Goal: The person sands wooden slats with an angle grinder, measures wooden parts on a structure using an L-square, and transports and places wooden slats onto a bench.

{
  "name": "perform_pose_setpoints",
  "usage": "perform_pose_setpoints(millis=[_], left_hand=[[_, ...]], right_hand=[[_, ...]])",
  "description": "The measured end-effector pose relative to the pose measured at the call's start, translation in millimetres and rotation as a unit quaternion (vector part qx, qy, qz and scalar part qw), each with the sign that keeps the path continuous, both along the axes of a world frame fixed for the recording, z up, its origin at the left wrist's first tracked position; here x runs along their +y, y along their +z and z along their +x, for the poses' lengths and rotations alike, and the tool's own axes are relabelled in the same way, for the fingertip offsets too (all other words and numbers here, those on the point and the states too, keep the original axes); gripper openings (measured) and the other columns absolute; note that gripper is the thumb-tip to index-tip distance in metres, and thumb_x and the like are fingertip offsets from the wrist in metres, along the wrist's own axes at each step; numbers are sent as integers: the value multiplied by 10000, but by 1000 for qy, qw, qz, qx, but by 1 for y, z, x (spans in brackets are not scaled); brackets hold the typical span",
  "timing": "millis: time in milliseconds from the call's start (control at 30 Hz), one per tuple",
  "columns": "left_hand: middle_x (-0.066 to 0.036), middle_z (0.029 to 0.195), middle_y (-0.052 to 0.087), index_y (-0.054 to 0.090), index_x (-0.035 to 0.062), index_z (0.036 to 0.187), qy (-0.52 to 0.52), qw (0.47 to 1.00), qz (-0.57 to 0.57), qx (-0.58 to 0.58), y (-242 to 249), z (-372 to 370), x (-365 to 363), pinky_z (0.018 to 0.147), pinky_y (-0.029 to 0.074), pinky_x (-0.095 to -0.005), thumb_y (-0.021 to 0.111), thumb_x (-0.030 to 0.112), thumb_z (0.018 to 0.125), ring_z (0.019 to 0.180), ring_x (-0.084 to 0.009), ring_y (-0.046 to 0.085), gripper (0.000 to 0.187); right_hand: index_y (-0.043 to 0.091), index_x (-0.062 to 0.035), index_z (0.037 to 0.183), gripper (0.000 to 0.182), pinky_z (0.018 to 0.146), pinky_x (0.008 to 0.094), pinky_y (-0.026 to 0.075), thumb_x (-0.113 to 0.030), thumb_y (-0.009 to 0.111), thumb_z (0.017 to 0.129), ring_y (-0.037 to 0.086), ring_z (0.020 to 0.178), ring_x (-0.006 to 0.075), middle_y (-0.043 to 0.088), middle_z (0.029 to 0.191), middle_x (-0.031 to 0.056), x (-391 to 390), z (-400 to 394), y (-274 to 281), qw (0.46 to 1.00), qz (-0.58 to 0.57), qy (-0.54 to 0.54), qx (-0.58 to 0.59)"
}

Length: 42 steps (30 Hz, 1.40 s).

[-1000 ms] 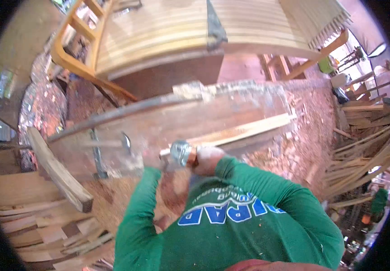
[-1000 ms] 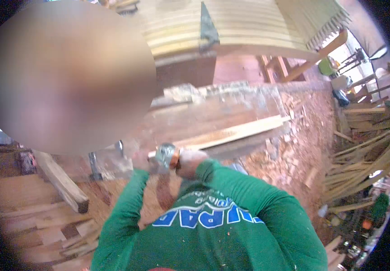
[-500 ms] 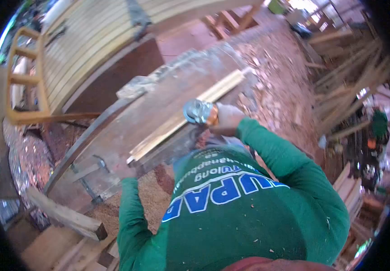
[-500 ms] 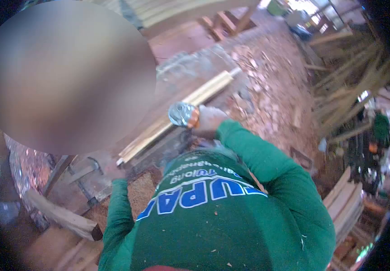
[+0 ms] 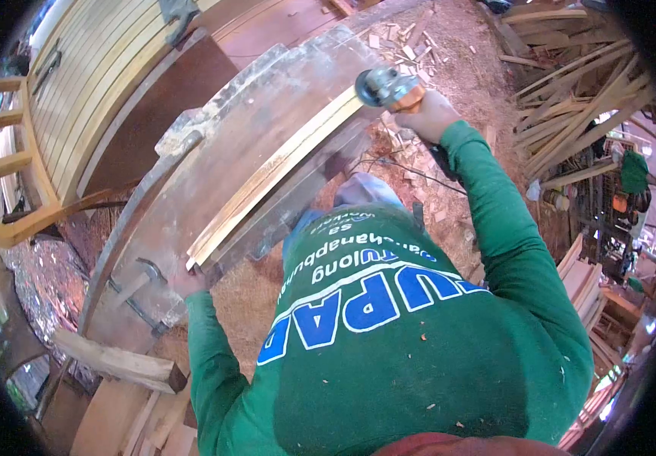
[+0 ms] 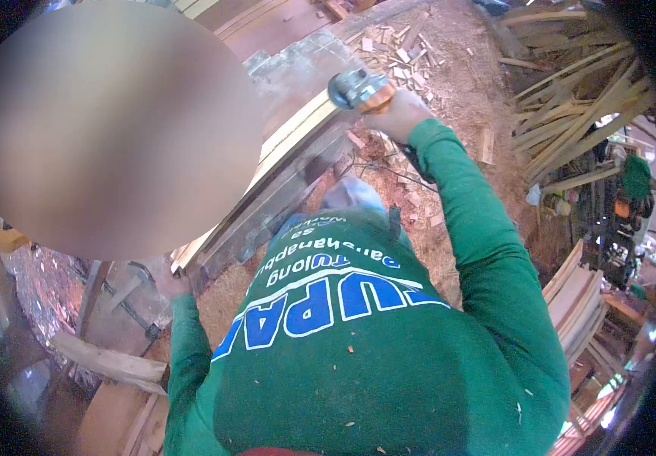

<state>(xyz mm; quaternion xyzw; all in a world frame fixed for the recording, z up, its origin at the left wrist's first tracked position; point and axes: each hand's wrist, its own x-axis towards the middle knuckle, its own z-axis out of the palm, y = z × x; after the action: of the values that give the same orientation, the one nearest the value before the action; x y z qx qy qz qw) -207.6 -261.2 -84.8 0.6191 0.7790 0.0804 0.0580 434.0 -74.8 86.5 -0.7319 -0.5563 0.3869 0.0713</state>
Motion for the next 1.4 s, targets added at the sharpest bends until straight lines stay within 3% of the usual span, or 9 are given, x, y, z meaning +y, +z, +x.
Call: perform_pose_setpoints(millis=[133, 200, 400, 767, 867, 900, 967, 1067, 1400], left_hand=[[-73, 737, 702, 709, 178, 1090, 7, 999, -30, -12, 0, -5, -3, 799, 466, -407, 787, 136, 737, 733, -287, 672, 364], [-75, 743, 704, 712, 179, 1103, -19, 1000, 1, 1, 2, -4, 0, 796, 471, -404, 789, 140, 738, 732, -280, 676, 375], [-80, 731, 699, 729, 176, 1093, -16, 999, -23, 22, 3, -4, 0, 753, 494, -421, 774, 128, 751, 694, -289, 671, 348], [-94, 835, 734, 720, 216, 1127, -42, 998, 1, 36, 20, 5, 7, 725, 522, -414, 769, 160, 768, 771, -301, 707, 366], [-74, 807, 733, 690, 244, 1207, -25, 977, -141, 160, 25, 0, 13, 751, 510, -428, 766, 175, 781, 798, -305, 708, 439], [-126, 990, 748, 612, 226, 1352, 26, 945, -290, 152, 60, 25, 35, 888, 504, -457, 825, 243, 752, 931, -322, 710, 637], [-152, 1148, 711, 575, 216, 1411, 18, 964, -249, -96, 102, 37, 53, 1001, 484, -461, 896, 257, 679, 1125, -341, 653, 800], [-178, 1337, 635, 515, 150, 1473, -107, 977, -140, -121, 119, 63, 77, 1126, 428, -425, 971, 324, 570, 1335, -325, 543, 1027], [-146, 1068, 709, 644, 141, 1199, -167, 970, -175, 2, 76, 191, 119, 885, 512, -497, 795, 511, 739, 1007, -365, 668, 610]], right_hand=[[710, -20, 1031, 372, 820, 357, 551, -294, 764, 785, 700, 867, 206, 728, 922, 140, -17, -31, -34, 992, 65, 45, 97], [707, -25, 1055, 410, 843, 356, 550, -317, 785, 778, 701, 879, 202, 735, 942, 122, -14, -85, 6, 981, -65, 172, -65], [693, -62, 1114, 498, 833, 434, 553, -370, 761, 729, 704, 935, 371, 723, 984, 219, -19, -43, 10, 998, -13, 58, 10], [703, -12, 988, 464, 860, 437, 566, -396, 779, 739, 715, 955, 360, 737, 978, 204, -41, -74, -23, 993, 59, 103, -24], [728, -28, 998, 476, 874, 398, 558, -411, 807, 726, 724, 957, 294, 746, 984, 174, -36, -34, 6, 999, 3, -8, 48], [713, -11, 1052, 461, 823, 379, 554, -350, 806, 754, 711, 908, 243, 744, 979, 135, -41, -5, -3, 999, 28, -34, 23], [717, -15, 1111, 445, 798, 359, 553, -292, 804, 774, 709, 883, 204, 750, 989, 108, -50, 55, -12, 992, 74, -97, 9], [723, -8, 1107, 358, 829, 344, 549, -208, 779, 815, 705, 909, 190, 752, 988, 84, -80, 103, 0, 973, 124, -188, 44], [599, 33, 1265, 460, 938, 344, 520, -159, 758, 879, 653, 1072, 172, 698, 1175, 104, -56, -12, -11, 957, 50, 15, 285]])
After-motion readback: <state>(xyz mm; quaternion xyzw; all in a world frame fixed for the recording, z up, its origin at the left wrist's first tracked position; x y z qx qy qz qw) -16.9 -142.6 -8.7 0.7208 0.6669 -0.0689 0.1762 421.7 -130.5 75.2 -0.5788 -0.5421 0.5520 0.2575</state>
